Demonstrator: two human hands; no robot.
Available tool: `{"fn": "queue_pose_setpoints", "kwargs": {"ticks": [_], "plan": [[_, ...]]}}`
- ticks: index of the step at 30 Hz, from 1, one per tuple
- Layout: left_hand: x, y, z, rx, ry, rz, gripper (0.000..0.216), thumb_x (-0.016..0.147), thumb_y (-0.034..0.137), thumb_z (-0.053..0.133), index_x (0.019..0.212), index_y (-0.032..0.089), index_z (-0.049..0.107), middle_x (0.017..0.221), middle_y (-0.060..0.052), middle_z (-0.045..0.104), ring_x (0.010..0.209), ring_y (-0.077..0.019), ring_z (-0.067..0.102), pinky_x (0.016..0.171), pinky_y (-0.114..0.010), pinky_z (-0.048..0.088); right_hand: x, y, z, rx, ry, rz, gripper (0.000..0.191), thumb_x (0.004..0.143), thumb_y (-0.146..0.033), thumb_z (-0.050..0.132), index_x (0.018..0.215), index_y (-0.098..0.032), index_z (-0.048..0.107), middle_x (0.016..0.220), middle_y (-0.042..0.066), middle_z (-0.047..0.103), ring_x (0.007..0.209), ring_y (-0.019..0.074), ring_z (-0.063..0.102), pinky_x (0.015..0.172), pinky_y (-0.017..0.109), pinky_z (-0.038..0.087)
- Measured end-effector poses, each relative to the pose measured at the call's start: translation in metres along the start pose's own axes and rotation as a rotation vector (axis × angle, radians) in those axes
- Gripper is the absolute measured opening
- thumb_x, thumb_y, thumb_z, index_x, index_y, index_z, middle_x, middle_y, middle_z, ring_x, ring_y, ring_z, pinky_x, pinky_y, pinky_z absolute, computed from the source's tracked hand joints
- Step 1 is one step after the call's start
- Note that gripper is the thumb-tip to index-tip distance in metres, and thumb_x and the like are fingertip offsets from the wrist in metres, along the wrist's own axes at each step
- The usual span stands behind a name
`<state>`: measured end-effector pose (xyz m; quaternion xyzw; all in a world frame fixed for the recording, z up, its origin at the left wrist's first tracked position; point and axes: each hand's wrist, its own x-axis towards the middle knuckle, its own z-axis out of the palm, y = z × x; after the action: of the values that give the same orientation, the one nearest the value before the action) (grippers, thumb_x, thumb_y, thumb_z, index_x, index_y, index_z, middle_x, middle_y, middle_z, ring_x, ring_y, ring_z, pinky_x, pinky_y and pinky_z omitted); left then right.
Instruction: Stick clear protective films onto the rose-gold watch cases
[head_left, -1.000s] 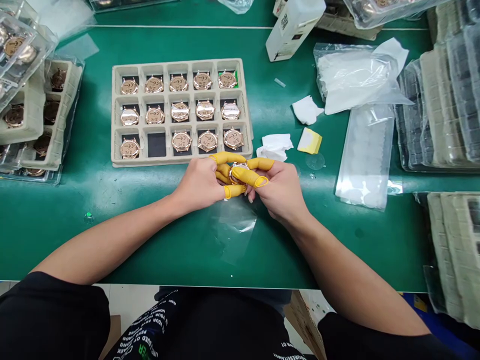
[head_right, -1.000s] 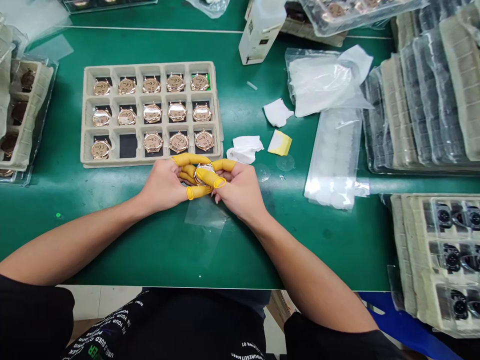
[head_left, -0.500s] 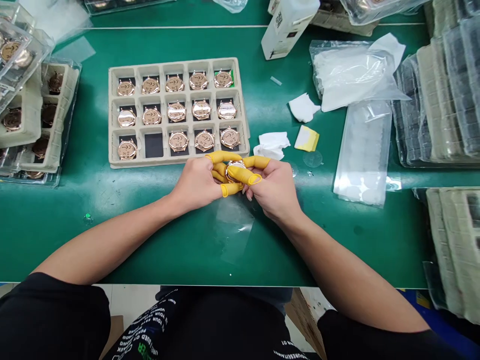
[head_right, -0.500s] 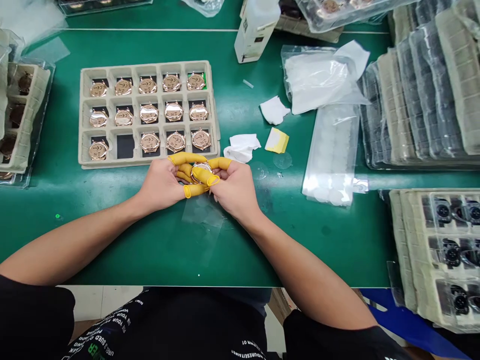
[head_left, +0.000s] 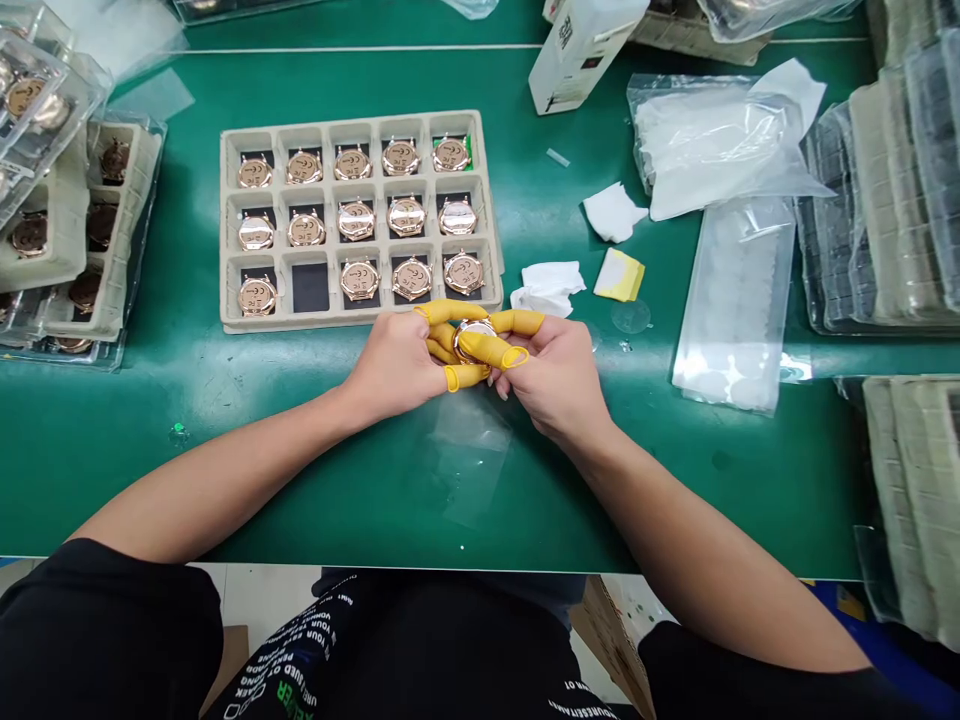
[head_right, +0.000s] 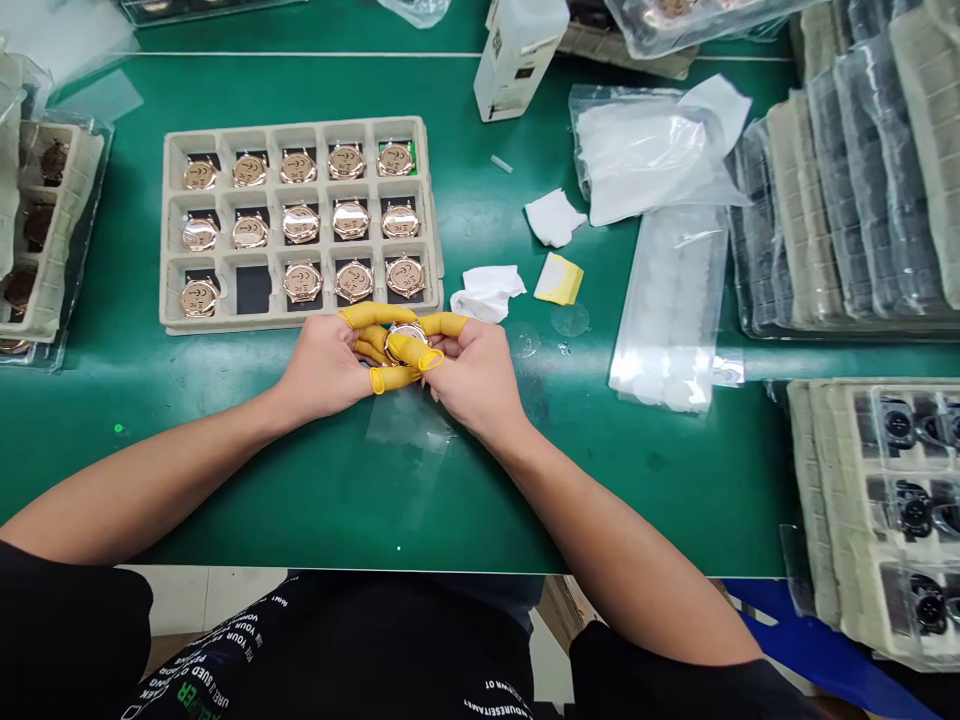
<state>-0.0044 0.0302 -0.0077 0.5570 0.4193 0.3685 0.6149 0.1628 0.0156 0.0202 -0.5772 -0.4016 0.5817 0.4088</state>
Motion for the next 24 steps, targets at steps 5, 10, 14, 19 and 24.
{"fn": "queue_pose_setpoints", "kwargs": {"ticks": [5, 10, 14, 19, 24], "plan": [[0.0, 0.002, -0.001, -0.002, -0.02, -0.01, 0.057, 0.066, 0.021, 0.091, 0.121, 0.015, 0.076, 0.084, -0.003, 0.079, 0.073, -0.0138, 0.074, 0.069, -0.024, 0.062, 0.002, 0.001, -0.008, -0.014, -0.087, -0.016, 0.037, 0.064, -0.052, 0.093, 0.069, -0.021, 0.074, 0.052, -0.002, 0.061, 0.039, 0.0094, 0.048, 0.039, 0.025, 0.04], [0.0, 0.0, -0.001, -0.005, -0.024, 0.006, 0.057, 0.066, 0.021, 0.091, 0.12, 0.014, 0.076, 0.083, -0.003, 0.078, 0.072, -0.0133, 0.073, 0.07, -0.023, 0.062, 0.001, 0.001, -0.008, -0.017, -0.079, -0.008, 0.04, 0.058, -0.051, 0.096, 0.072, -0.02, 0.074, 0.052, -0.002, 0.061, 0.04, 0.0099, 0.049, 0.038, 0.025, 0.04], [0.0, 0.001, 0.0, -0.007, -0.013, 0.015, 0.056, 0.066, 0.021, 0.09, 0.12, 0.013, 0.076, 0.085, -0.003, 0.079, 0.073, -0.0135, 0.074, 0.07, -0.023, 0.061, 0.002, 0.001, -0.004, -0.053, -0.043, -0.012, 0.043, 0.06, -0.054, 0.095, 0.072, -0.02, 0.072, 0.05, -0.004, 0.058, 0.038, 0.0075, 0.045, 0.036, 0.023, 0.034], [0.0, 0.003, -0.001, 0.0, -0.022, 0.005, 0.058, 0.066, 0.02, 0.089, 0.122, 0.014, 0.075, 0.081, -0.002, 0.078, 0.073, -0.0128, 0.072, 0.069, -0.022, 0.06, 0.004, 0.0, -0.012, -0.017, -0.142, 0.0, 0.043, 0.062, -0.057, 0.093, 0.071, -0.021, 0.072, 0.05, -0.003, 0.058, 0.041, 0.0099, 0.05, 0.041, 0.025, 0.042], [0.0, 0.002, -0.001, 0.008, -0.016, 0.016, 0.057, 0.066, 0.021, 0.09, 0.12, 0.013, 0.076, 0.087, -0.003, 0.078, 0.072, -0.0119, 0.071, 0.069, -0.022, 0.061, 0.003, 0.001, -0.008, -0.026, -0.124, 0.018, 0.043, 0.053, -0.047, 0.1, 0.075, -0.02, 0.074, 0.055, -0.003, 0.06, 0.042, 0.0091, 0.049, 0.038, 0.024, 0.039]]}}
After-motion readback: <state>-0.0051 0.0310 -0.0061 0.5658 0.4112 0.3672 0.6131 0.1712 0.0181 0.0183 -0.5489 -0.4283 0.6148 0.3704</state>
